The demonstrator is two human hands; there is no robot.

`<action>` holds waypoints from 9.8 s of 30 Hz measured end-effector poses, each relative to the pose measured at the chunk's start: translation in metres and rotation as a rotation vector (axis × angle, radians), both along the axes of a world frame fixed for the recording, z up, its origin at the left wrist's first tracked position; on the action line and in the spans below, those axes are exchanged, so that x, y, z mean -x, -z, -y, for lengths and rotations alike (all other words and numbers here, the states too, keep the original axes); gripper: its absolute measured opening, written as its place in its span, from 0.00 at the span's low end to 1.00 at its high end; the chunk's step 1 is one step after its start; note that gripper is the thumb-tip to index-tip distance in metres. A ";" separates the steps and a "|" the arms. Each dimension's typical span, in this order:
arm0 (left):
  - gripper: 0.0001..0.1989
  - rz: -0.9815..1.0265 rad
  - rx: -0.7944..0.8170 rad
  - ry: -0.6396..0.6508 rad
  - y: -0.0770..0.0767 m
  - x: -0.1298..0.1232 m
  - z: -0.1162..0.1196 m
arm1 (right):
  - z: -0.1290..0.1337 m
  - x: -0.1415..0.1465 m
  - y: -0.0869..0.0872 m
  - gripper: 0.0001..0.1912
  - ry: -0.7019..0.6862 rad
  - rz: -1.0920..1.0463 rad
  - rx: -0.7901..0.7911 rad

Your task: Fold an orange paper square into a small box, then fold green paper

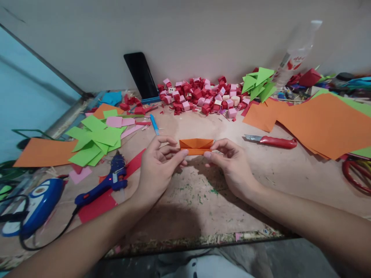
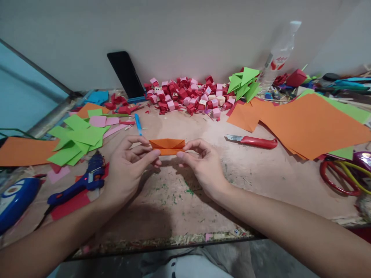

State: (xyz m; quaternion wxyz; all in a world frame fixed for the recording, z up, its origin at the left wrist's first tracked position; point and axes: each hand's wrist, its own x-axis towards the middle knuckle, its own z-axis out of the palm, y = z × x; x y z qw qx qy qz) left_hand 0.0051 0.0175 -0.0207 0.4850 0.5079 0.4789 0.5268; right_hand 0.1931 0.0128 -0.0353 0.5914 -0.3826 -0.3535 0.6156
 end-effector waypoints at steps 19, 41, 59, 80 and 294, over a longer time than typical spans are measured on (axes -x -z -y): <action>0.12 -0.187 0.089 0.203 -0.009 -0.001 0.004 | -0.008 -0.010 0.000 0.16 -0.327 0.108 0.090; 0.09 -0.177 0.136 0.259 -0.007 0.002 -0.003 | -0.009 -0.011 0.000 0.14 -0.288 0.193 0.067; 0.15 -0.241 0.142 0.238 -0.004 0.008 -0.008 | -0.006 -0.010 0.001 0.17 -0.327 0.142 0.100; 0.16 -0.368 0.092 0.274 -0.004 0.006 -0.004 | -0.014 -0.017 -0.001 0.18 -0.555 0.344 0.008; 0.08 -0.279 0.088 0.256 -0.008 0.003 -0.004 | -0.015 -0.025 -0.016 0.11 -0.451 0.349 0.078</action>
